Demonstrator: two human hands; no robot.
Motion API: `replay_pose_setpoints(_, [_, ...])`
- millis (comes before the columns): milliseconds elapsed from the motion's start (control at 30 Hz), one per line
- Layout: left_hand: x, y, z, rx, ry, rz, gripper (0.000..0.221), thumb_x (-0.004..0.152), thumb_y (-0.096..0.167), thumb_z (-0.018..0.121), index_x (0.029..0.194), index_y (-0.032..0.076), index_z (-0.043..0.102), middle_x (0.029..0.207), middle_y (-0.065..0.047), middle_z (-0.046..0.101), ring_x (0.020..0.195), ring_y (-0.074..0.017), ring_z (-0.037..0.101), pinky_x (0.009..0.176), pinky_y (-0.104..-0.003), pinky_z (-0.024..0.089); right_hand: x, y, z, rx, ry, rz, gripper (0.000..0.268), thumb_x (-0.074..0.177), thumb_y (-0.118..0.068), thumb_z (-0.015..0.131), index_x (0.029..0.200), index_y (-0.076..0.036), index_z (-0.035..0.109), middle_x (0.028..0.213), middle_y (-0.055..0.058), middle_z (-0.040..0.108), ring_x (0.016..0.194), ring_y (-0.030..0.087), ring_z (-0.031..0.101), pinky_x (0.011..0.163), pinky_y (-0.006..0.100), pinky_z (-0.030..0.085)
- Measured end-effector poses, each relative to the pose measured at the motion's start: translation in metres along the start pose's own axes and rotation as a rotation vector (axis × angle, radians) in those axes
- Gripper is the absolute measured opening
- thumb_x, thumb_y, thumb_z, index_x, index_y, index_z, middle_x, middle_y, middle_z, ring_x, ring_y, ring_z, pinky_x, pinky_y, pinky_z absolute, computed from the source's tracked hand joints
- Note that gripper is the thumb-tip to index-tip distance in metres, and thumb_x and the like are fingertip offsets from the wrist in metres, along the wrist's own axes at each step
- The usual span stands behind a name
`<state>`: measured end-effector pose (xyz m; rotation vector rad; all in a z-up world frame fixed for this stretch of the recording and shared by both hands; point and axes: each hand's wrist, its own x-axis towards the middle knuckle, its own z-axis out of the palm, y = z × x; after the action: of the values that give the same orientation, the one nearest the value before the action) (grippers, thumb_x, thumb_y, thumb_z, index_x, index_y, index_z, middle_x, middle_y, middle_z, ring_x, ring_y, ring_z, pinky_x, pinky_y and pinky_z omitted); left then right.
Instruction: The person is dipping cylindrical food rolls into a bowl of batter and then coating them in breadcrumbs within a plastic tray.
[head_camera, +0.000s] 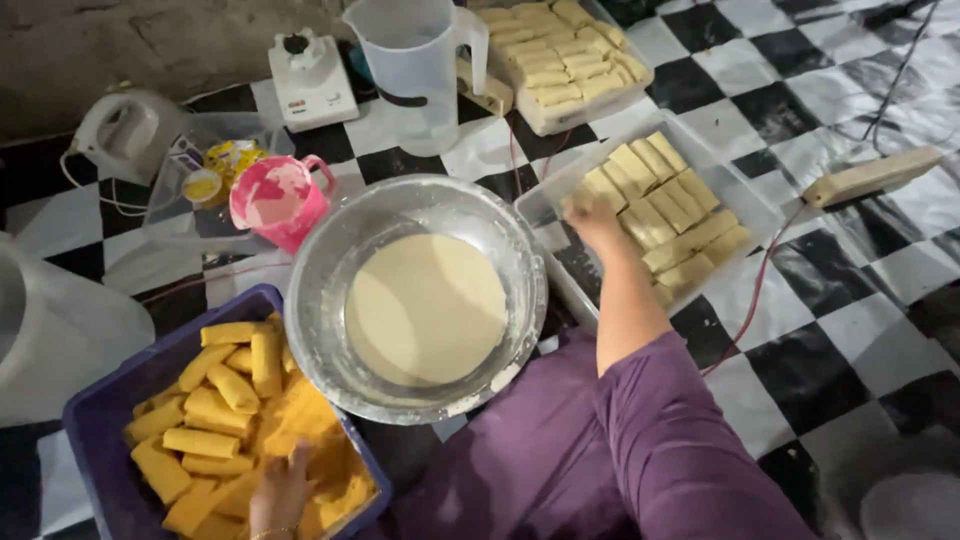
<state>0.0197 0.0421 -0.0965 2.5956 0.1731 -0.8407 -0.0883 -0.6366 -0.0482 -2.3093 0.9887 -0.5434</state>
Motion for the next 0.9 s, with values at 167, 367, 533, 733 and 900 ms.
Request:
replay_pose_setpoints(167, [0.039,-0.054,0.029,-0.210,-0.140,-0.145,0.077,0.103,0.054,0.040,0.142,-0.009,0.059,0.150,-0.028,0.054,0.140,-0.0418,0.051,0.117,-0.048,0.038,-0.013,0.053,0.066,-0.131,-0.644,0.330,0.045,0.092,-0.036,0.060,0.115,0.001,0.073,0.105,0.016,0.074,0.081,0.031,0.066,0.072,0.047,0.055])
replay_pose_setpoints(367, [-0.057,0.041,-0.024,-1.159,-0.190,-0.201,0.051,0.104,0.032,0.053,0.136,-0.008,0.060,0.132,-0.020,0.064,0.115,-0.0268,0.061,0.101,-0.035,0.045,-0.030,0.011,0.020,0.123,-0.774,0.740,0.053,0.092,-0.025,0.061,0.133,0.008,0.065,0.130,0.024,0.069,0.113,0.040,0.065,0.098,0.054,0.049])
replay_pose_setpoints(533, [-0.101,0.065,-0.045,-0.832,-0.121,0.084,0.069,0.089,0.021,0.063,0.150,-0.006,0.044,0.150,-0.032,0.044,0.142,-0.0462,0.041,0.119,-0.055,0.034,-0.052,-0.013,0.002,0.095,-0.584,0.613,0.053,0.093,-0.013,0.067,0.130,0.023,0.055,0.122,0.043,0.056,0.093,0.059,0.063,0.064,0.068,0.057])
replay_pose_setpoints(733, [-0.058,0.034,-0.002,-0.133,-0.195,0.099,0.058,0.082,0.036,0.071,0.132,0.007,0.065,0.133,-0.024,0.068,0.132,-0.0432,0.057,0.113,-0.050,0.047,-0.040,0.028,0.011,0.107,-0.614,0.668,0.049,0.093,-0.010,0.063,0.129,0.022,0.055,0.110,0.038,0.059,0.085,0.054,0.063,0.062,0.063,0.056])
replay_pose_setpoints(900, [0.017,-0.006,0.045,-0.168,-0.123,0.116,0.079,0.078,0.037,0.075,0.152,0.029,0.048,0.144,-0.010,0.063,0.138,-0.0283,0.054,0.116,-0.044,0.046,-0.051,0.032,0.006,0.225,-0.593,0.770,0.059,0.089,-0.028,0.074,0.130,0.012,0.059,0.108,0.032,0.068,0.089,0.053,0.068,0.071,0.069,0.056])
